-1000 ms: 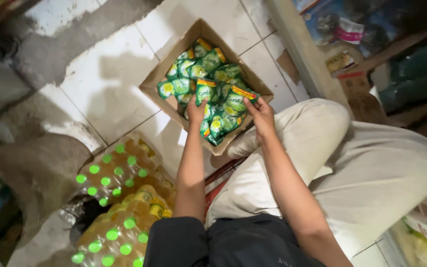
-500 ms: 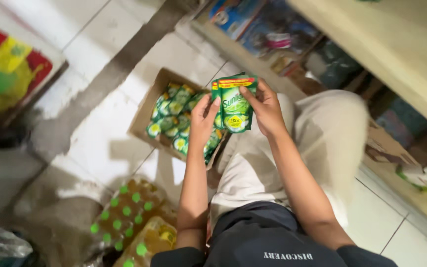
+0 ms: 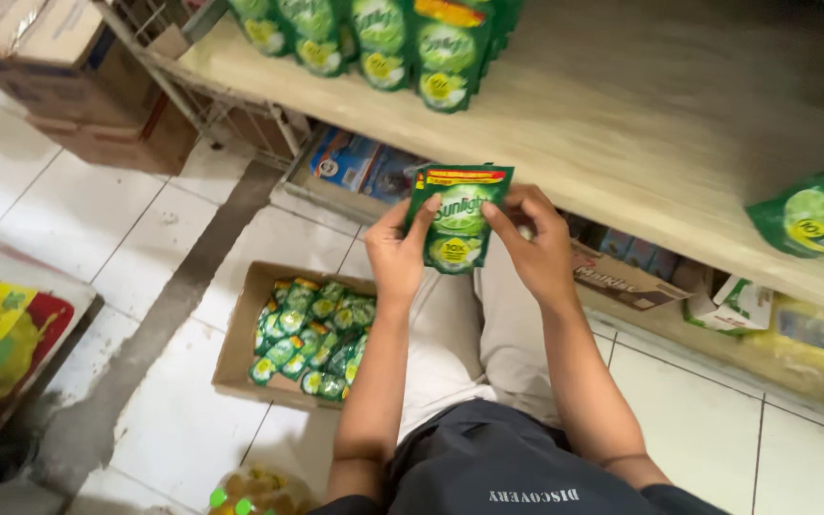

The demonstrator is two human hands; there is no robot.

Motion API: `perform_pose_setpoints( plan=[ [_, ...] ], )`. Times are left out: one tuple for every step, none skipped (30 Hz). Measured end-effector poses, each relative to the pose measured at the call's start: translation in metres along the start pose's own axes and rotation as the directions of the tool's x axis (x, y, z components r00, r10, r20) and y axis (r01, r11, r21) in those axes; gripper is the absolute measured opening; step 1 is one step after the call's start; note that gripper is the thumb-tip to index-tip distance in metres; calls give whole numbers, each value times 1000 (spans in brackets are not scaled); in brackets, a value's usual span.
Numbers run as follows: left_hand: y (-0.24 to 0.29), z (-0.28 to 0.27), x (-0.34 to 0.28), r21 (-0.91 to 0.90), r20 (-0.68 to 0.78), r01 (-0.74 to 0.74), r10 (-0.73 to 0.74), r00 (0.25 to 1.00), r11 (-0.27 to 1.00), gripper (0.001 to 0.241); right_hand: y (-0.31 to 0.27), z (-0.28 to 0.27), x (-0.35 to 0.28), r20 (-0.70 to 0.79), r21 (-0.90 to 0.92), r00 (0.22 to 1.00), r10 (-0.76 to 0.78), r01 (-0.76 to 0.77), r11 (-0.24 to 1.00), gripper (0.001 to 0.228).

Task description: The person picks up detergent pouches from a shelf and a cardboard box, handles them to arrange them in the box, and places them back onto the store shelf.

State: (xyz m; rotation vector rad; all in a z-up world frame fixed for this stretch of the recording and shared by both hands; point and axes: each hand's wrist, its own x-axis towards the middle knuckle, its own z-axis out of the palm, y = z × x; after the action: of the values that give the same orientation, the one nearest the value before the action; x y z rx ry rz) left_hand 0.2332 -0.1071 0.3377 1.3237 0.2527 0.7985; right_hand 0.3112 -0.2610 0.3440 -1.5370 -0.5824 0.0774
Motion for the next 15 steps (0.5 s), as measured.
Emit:
perform_pose_setpoints(
  plan=[
    [1,11,3,-33,29,18,-17,999,999,23,-2,-10,0,-45,-109,999,-17,12,994,12],
    [2,20,5,-60,56,41,-37,998,997,24,-4,-18,0,-87,-215,996,-32,13,977,14],
    [2,28,9,13,78,34,-35,996,999,25,-6,-27,3,-90,-165,996,2,-17,986,15],
    [1,36,13,88,98,28,-37,994,996,25,-8,-36,5,-91,-114,995,41,-51,992,16],
    [1,42,18,161,119,21,-40,992,987,26,-10,-44,9,-90,-62,993,79,-85,994,17],
    [1,46,23,193,141,9,-37,989,981,27,-13,-51,14,-123,-59,990,73,-81,995,17],
    [0,49,28,225,164,-4,-34,986,974,28,-15,-58,20,-157,-57,985,67,-77,995,16],
    [-1,51,31,254,185,-16,-32,982,967,29,-17,-65,26,-189,-57,980,62,-74,996,16],
    [-2,53,34,205,192,-32,-8,981,978,29,-21,-72,30,-212,-65,977,14,-28,997,16],
    [-3,54,38,155,198,-51,20,980,987,29,-24,-80,35,-235,-75,971,-39,22,997,17],
    [-5,55,43,103,203,-70,48,978,992,30,-27,-87,42,-256,-86,962,-91,71,994,17],
    [-6,54,46,72,190,-26,12,982,997,30,-29,-93,50,-283,-67,954,-102,87,994,17],
    [-8,53,51,41,178,18,-25,984,999,30,-30,-100,60,-309,-48,944,-113,103,994,17],
    [-10,53,56,9,167,63,-63,984,998,31,-30,-105,70,-334,-30,934,-123,120,992,18],
    [-11,53,61,-105,175,103,-84,981,989,31,-29,-108,79,-327,-32,934,-148,145,989,18]
  ],
)
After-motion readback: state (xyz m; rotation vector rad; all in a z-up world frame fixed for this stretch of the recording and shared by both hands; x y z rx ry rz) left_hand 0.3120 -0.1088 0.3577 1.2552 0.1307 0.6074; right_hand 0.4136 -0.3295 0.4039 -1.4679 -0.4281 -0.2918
